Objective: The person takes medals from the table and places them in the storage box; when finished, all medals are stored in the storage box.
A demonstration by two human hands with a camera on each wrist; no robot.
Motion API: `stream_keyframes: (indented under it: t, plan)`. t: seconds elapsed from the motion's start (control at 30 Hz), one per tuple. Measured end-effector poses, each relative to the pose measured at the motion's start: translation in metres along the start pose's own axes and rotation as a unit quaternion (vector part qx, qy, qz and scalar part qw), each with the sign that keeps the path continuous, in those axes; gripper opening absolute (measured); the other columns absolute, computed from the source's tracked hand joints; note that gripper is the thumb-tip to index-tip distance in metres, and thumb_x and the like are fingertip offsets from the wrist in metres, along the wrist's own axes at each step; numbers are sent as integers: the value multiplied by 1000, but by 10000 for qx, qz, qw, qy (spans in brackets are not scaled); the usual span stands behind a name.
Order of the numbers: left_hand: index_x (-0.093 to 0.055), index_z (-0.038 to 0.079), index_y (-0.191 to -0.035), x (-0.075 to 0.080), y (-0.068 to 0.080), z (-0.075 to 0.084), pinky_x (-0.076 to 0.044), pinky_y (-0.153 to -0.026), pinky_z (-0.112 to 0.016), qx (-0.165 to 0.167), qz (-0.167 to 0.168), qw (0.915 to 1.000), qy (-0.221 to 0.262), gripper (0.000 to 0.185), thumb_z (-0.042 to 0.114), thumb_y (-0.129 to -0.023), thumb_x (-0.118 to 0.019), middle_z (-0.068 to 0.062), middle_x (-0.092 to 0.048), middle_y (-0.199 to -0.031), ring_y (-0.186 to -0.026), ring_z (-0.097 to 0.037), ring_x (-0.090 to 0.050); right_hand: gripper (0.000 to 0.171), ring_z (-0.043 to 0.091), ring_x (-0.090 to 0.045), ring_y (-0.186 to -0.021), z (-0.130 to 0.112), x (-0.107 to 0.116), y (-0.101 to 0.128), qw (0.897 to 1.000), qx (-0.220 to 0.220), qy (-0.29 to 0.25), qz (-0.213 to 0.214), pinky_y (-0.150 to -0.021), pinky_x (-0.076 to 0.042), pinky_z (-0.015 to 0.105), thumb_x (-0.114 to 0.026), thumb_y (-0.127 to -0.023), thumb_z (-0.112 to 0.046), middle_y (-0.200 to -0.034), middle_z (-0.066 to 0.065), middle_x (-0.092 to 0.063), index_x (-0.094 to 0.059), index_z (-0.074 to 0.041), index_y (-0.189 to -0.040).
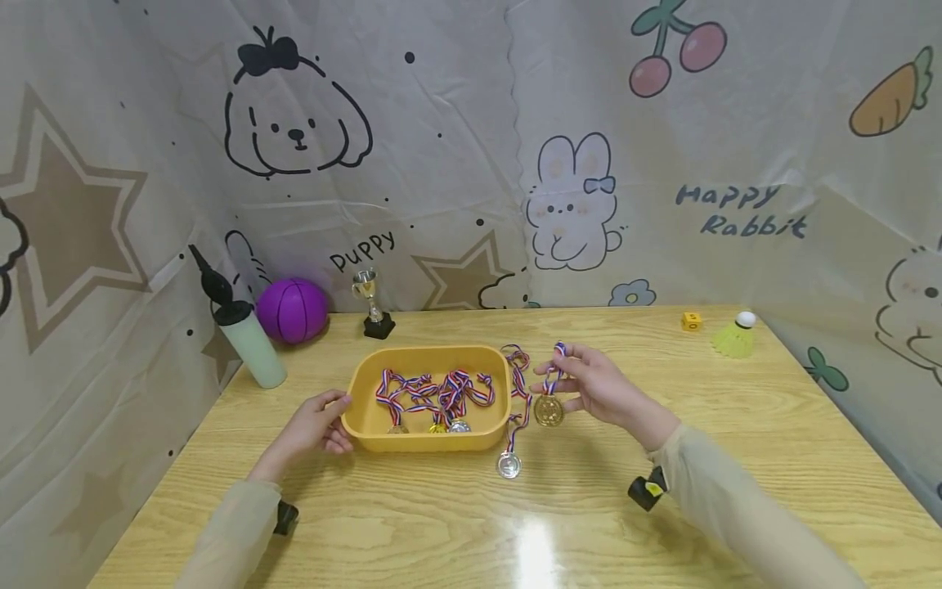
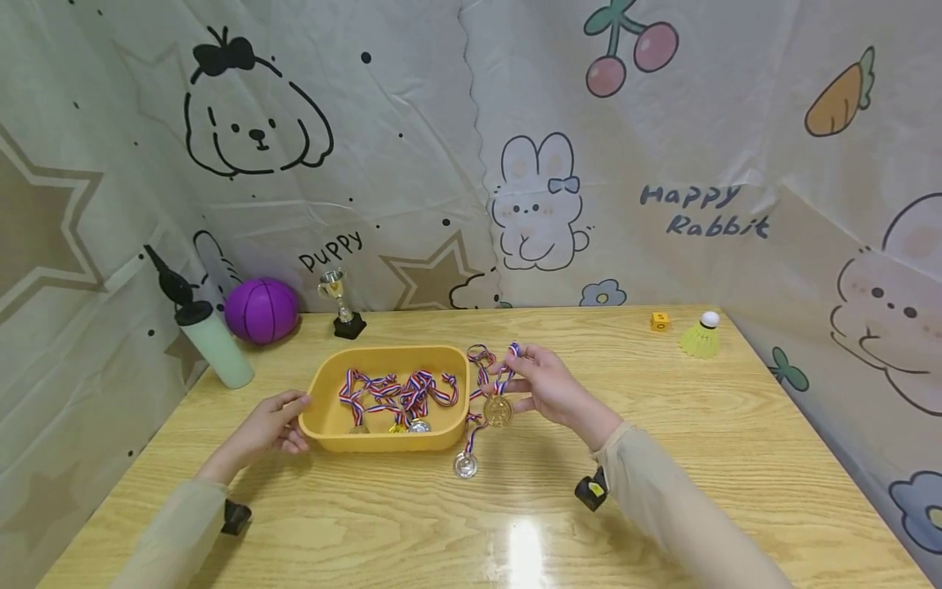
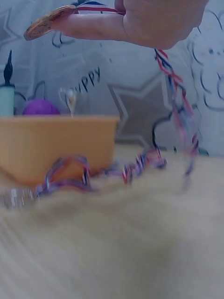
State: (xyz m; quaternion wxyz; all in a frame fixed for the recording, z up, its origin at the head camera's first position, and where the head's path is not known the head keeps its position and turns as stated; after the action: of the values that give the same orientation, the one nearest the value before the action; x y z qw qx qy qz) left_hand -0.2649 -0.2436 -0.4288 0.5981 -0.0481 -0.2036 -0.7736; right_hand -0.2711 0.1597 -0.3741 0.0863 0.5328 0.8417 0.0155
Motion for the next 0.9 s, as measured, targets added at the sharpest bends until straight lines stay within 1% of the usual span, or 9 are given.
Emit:
stream_keyframes:
  t: [0.13, 0.3, 0.47, 0.6, 0.7, 0.77, 0.9]
  plan:
    - [-31, -9, -139, 2, 1, -1, -57, -55, -26, 13, 8, 10000, -44, 50, 29, -106, -34, -2, -56, -66, -55, -12, -64, 18, 13, -70, -85, -21, -15, -8, 9998, 145, -118, -28, -63, -60, 30, -36, -105, -20, -101, -3, -63, -37, -4, -112]
    - [-32, -9, -138, 5, 0, -1, -57, -54, -26, -61, 49, 9999, -72, 50, 29, -106, -34, -2, -56, -66, -56, -12, -64, 17, 13, -71, -86, -43, -37, -22, 9988, 385, -270, -149, -60, -60, 28, -38, -105, -21, -103, -2, -63, -39, -6, -111]
    - [-30, -9, -139, 3, -2, -1, -57, -55, -25, -27, -26, 10000, 20, 51, 29, -106, -34, -3, -56, -66, -56, -11, -64, 14, 14, -71, -87, -60, -59, -32, 9969, 610, -348, -343, -52, -55, 20, -38, -105, -20, -105, -1, -62, -40, -7, -107]
    - [-30, -8, -140, 2, -1, -2, -57, -54, -25, 49, 8, 10000, 18, 50, 29, -106, -34, -3, -56, -66, -55, -11, -64, 11, 13, -71, -87, -70, -73, -36, 9960, 674, -354, -464, -46, -49, 16, -38, -105, -19, -104, -3, -62, -40, -8, -106]
    - [-30, -8, -140, 2, -2, -3, -56, -54, -25, 44, 27, 10000, 14, 50, 29, -106, -33, -3, -56, -66, -55, -11, -64, 11, 13, -71, -86, -73, -82, -39, 9951, 714, -363, -582, -46, -51, 18, -38, -105, -19, -102, -3, -63, -42, -9, -104]
    - [-30, -8, -140, 2, -2, -3, -56, -54, -25, 45, 26, 10000, 36, 50, 28, -106, -34, -3, -56, -66, -55, -11, -64, 12, 12, -71, -86, -71, -85, -42, 9946, 726, -356, -651, -47, -52, 19, -37, -105, -19, -101, -4, -65, -43, -8, -104]
    - [-30, -8, -140, 2, -2, -4, -56, -54, -25, 37, 4, 10000, 47, 50, 28, -106, -34, -3, -56, -66, -55, -11, -64, 16, 12, -71, -83, -55, -87, -52, 9956, 549, -340, -677, -48, -52, 20, -36, -105, -18, -98, -4, -67, -43, -4, -107]
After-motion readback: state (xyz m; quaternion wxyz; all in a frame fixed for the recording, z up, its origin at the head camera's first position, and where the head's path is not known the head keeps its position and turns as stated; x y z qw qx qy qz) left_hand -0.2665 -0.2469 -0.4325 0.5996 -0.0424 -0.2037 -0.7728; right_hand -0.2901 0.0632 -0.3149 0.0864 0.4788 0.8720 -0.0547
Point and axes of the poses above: each hand's wrist, its own y-axis away from the middle knuckle, its own x-axis out of the back of the hand, z = x × y, the point moved 4 cm from there along -y, towards the middle knuckle
